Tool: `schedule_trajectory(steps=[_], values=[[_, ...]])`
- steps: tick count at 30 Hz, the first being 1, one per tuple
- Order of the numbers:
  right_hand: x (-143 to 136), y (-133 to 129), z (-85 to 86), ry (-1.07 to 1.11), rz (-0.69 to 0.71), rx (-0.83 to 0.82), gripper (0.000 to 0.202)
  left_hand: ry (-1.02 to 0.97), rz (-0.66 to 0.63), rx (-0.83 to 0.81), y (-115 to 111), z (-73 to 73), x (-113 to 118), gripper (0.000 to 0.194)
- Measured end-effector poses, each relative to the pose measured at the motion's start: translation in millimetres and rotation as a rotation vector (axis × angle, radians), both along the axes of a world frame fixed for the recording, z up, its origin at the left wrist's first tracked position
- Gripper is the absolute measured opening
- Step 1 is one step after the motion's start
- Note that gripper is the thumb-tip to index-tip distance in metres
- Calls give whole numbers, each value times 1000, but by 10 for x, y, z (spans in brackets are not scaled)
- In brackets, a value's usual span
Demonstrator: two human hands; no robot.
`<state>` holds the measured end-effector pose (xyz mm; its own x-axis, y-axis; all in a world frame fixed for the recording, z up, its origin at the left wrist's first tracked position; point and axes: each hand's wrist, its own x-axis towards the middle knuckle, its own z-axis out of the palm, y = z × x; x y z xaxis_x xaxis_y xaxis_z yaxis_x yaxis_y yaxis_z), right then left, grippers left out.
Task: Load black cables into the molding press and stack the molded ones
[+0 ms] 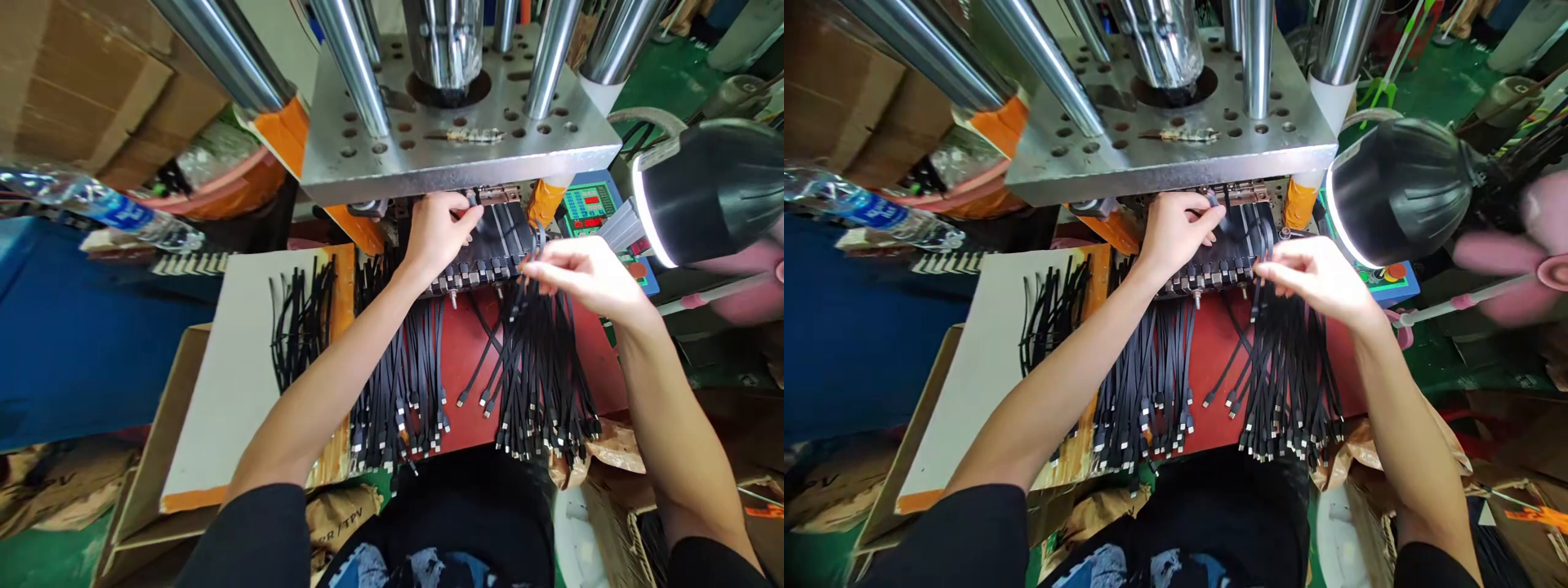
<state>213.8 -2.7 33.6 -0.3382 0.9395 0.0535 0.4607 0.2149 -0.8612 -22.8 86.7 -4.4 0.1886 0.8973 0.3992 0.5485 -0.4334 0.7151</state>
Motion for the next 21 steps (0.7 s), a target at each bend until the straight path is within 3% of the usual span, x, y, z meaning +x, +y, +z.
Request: schedule_trajectory(steps=[2,3,7,9,14,18,21], values=[[5,372,-17,38,22,-36,44,-16,12,41,-123,1,-22,18],[-15,510,-36,50,36,-57,45,10,-47,98,-223,4,-42,24],[-116,814,-100,31,73,-39,47,329,-506,321,-590,9,-133,36],[-149,886,-126,1,67,1,45,491,-589,350,-658,13,-148,42],[-157,936,-224,-8,-8,142,46,734,-471,342,-691,49,-41,48],[-121,891,-297,108,-29,66,36,802,-382,331,-787,57,83,58],[-146,887,-330,79,-77,112,30,811,-334,310,-865,33,167,59]])
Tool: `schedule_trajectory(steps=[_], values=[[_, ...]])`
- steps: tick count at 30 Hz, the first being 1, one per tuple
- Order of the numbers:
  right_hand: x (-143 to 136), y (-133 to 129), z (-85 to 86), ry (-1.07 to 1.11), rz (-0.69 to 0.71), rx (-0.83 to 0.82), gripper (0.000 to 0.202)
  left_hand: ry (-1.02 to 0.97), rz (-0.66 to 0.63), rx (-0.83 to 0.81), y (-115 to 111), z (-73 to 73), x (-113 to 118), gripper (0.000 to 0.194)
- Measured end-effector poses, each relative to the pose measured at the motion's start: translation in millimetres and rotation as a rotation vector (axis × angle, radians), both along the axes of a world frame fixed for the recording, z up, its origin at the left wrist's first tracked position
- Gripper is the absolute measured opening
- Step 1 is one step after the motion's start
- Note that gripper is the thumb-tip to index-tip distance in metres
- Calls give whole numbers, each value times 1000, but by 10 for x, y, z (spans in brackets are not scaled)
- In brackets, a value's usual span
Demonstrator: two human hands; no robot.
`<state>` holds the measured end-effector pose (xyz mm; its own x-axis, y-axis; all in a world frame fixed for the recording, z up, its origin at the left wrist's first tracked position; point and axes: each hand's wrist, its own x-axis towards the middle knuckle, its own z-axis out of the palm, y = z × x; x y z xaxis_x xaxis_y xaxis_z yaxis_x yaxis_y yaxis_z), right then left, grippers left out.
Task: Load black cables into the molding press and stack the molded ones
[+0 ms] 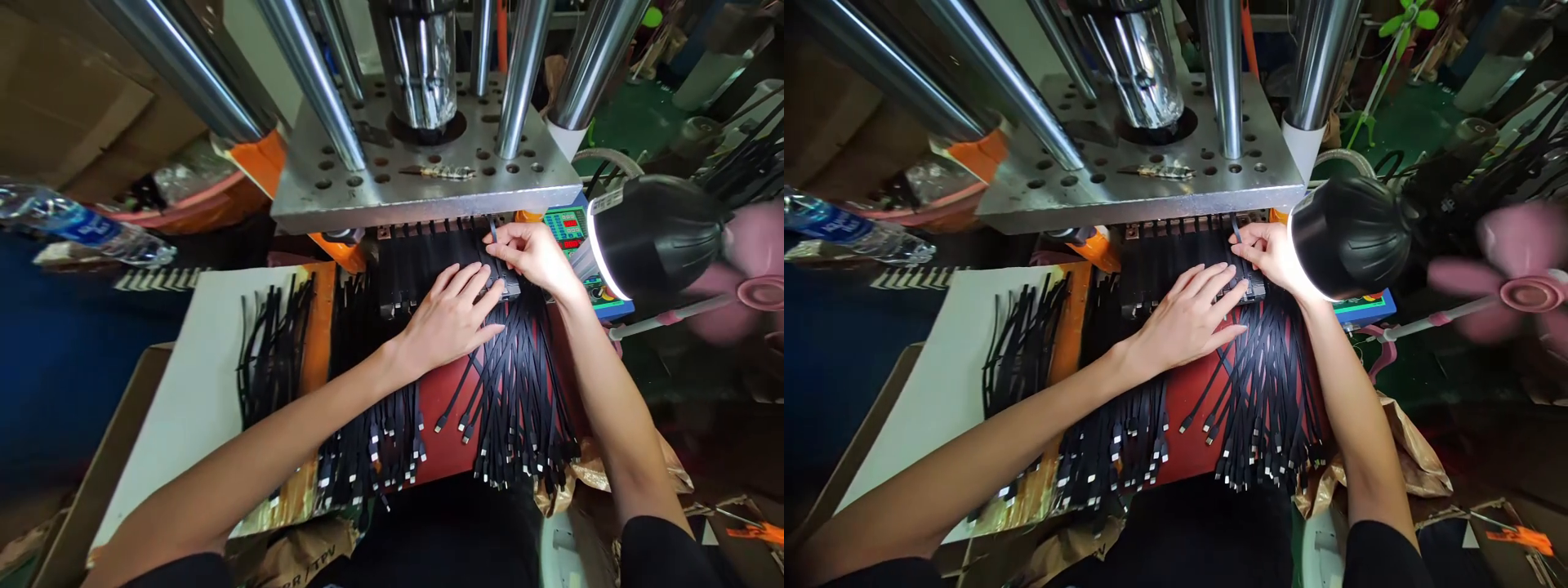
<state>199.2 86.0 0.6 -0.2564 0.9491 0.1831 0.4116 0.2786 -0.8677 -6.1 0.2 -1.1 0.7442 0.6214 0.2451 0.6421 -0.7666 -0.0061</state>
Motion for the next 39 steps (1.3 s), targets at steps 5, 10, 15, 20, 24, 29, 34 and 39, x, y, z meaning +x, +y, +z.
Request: schedule_trajectory(steps=[5,10,15,20,24,29,34,39], values=[[-8,-216,21,-204,-174,146,36,51,122,5,-130,-39,122,61],[104,-670,122,-666,-55,274,51,16,141,-76,-43,21,152,72],[-99,-460,203,-1022,-114,150,58,-45,213,-164,423,98,132,66],[-285,50,154,-1036,-166,154,58,-84,241,-113,911,86,164,55],[-329,397,147,-971,-152,139,51,-102,276,-137,1249,117,254,47],[-181,-125,204,-829,-146,201,65,-218,142,-176,727,363,15,51],[293,-2173,-207,-372,-460,224,48,-323,35,-863,-1302,190,-1029,37],[448,-3681,-1088,42,-1076,-142,16,-382,512,-1298,-2657,-807,-1595,28]])
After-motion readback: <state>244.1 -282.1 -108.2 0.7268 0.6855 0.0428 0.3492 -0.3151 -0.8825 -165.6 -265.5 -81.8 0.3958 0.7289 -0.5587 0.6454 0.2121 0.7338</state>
